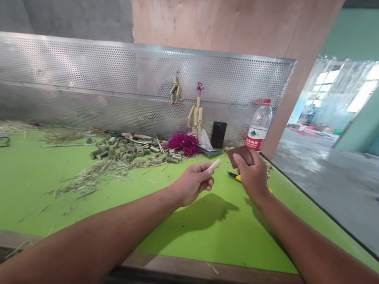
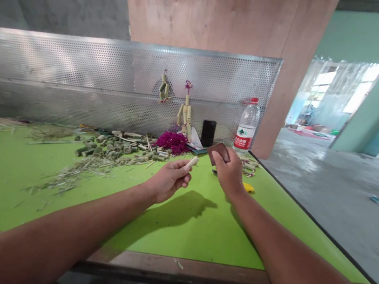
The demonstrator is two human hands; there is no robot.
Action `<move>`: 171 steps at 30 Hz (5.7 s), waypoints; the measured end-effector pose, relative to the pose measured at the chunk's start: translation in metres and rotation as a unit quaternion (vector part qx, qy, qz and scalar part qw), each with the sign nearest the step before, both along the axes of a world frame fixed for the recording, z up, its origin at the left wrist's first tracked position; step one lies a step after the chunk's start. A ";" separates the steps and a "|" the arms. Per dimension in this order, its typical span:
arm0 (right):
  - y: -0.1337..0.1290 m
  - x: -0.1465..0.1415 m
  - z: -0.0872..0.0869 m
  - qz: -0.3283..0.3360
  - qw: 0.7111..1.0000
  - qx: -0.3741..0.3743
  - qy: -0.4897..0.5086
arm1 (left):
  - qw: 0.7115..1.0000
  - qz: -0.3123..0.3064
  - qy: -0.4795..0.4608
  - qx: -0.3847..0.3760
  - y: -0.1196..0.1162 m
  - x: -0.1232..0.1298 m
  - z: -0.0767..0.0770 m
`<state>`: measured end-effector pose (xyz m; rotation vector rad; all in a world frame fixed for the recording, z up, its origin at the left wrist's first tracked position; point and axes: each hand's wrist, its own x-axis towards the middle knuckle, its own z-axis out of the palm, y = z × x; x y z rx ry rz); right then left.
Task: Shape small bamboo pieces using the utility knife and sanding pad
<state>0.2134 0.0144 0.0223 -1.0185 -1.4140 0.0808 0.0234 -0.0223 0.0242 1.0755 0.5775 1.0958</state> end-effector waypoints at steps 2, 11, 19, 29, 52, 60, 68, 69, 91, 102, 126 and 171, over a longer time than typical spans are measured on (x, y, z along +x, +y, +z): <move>-0.005 -0.002 0.001 0.025 0.999 -0.005 0.030 | 1.000 -0.003 -0.018 0.006 -0.001 0.000 -0.001; -0.028 -0.029 0.005 0.099 0.995 0.016 -0.012 | 0.999 -0.015 0.025 0.046 0.003 0.003 -0.010; -0.017 -0.027 -0.002 0.022 0.995 0.010 -0.101 | 0.999 -0.014 -0.030 0.034 0.004 0.002 -0.008; -0.023 -0.019 0.005 0.064 0.998 0.024 -0.015 | 0.995 -0.010 -0.091 0.037 0.003 -0.003 -0.002; -0.025 -0.025 0.001 0.012 0.987 0.019 -0.158 | 0.997 -0.047 -0.003 0.059 0.002 -0.001 -0.006; -0.026 -0.024 0.001 0.044 0.984 0.016 -0.174 | 0.998 -0.035 0.002 0.051 -0.001 0.000 -0.003; -0.015 -0.006 0.009 -0.041 0.998 0.049 0.016 | 0.997 -0.036 -0.021 0.063 0.002 -0.003 -0.006; -0.017 -0.006 0.009 -0.024 0.998 0.044 0.025 | 0.997 -0.041 -0.021 0.064 0.002 -0.003 -0.006; -0.020 -0.027 -0.004 0.020 0.985 -0.037 -0.165 | 0.997 0.010 0.054 0.056 0.007 0.001 -0.012; -0.017 -0.032 -0.004 -0.029 0.981 -0.075 -0.178 | 0.996 0.020 0.089 0.024 0.008 0.004 -0.016; -0.007 -0.024 0.000 -0.010 0.980 -0.100 -0.170 | 0.999 0.008 0.047 -0.010 0.009 0.003 -0.012; -0.011 -0.015 -0.009 0.262 0.918 -0.272 -0.120 | 0.938 0.074 0.301 0.157 0.023 -0.016 -0.017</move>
